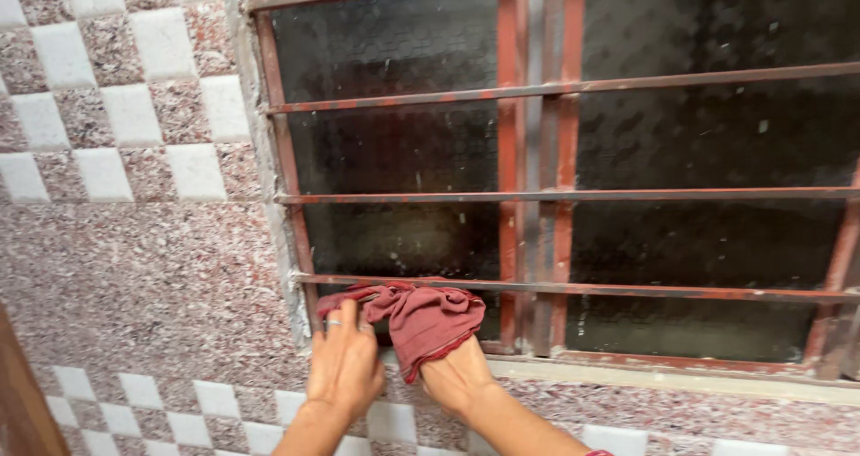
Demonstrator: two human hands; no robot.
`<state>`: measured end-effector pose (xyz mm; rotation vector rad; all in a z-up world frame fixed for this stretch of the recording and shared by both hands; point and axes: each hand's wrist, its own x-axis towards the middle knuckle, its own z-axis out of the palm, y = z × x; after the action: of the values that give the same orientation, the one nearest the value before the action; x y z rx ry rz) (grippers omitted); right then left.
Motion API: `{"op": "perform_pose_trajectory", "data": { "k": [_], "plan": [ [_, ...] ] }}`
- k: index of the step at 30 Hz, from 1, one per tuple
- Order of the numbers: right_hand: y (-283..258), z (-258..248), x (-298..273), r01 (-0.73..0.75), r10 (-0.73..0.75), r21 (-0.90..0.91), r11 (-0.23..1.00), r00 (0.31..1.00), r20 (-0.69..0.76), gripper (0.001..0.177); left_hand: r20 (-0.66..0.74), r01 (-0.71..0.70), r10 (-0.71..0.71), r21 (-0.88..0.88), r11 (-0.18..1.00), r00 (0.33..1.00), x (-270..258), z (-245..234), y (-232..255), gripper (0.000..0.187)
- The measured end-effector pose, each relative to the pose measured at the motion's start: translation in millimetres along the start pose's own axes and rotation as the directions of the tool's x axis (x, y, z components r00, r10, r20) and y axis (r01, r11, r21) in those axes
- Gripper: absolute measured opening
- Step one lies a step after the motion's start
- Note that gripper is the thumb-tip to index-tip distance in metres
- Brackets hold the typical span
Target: The person wipes the metal bars and textured glass of a window using a red cloth. They systematically clean the horizontal and vertical bars, moving from the lower sections to the upper sections of the window frame.
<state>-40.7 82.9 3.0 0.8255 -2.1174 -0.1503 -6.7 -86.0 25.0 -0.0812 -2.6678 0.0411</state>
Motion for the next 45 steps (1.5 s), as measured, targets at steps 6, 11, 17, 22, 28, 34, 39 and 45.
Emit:
{"op": "perform_pose_trajectory", "data": {
  "k": [6,11,17,22,28,34,39,45],
  "plan": [
    [-39.5,-5.1,40.8,0.001,0.003,0.059,0.998,0.998,-0.068,0.067,-0.224,-0.135,0.129,-0.013,0.991,0.966,2.4,1.4,-54.2,0.056],
    [-56.9,-10.2,74.6,0.082,-0.091,0.063,0.995,0.981,0.170,0.063,-0.028,0.055,-0.054,0.051,0.997,0.998,3.3,-3.6,-55.1,0.053],
    [-21.9,-34.3,75.5,0.295,-0.290,0.020,0.955,0.924,0.250,0.051,-0.051,0.116,-0.117,-0.010,0.993,0.992,-1.0,-1.1,-24.0,0.052],
    [22.0,-35.6,28.2,0.280,-0.280,0.022,0.960,0.946,0.163,0.032,-0.077,0.002,-0.008,-0.073,0.997,0.997,-8.3,1.9,24.5,0.052],
    [78.6,-42.0,-39.0,0.292,-0.292,-0.002,0.956,0.956,0.006,0.039,0.001,-0.152,0.153,-0.096,0.984,0.988,-8.7,-5.4,92.5,0.053],
    [83.2,-81.3,-43.2,0.219,-0.228,0.087,0.972,0.967,0.110,0.034,-0.130,-0.217,0.191,-0.229,0.949,0.973,-15.5,-12.6,112.2,0.045],
    [91.2,-168.1,-34.5,0.251,-0.253,-0.032,0.967,0.960,-0.120,0.034,-0.337,-0.351,0.248,-0.292,0.890,0.908,-8.4,-43.2,117.0,0.040],
    [127.3,-223.5,3.4,0.084,-0.099,-0.078,0.993,0.970,-0.221,0.028,-0.676,-0.495,0.209,-0.261,0.829,0.706,28.2,-88.7,153.0,0.069]
  ]
}}
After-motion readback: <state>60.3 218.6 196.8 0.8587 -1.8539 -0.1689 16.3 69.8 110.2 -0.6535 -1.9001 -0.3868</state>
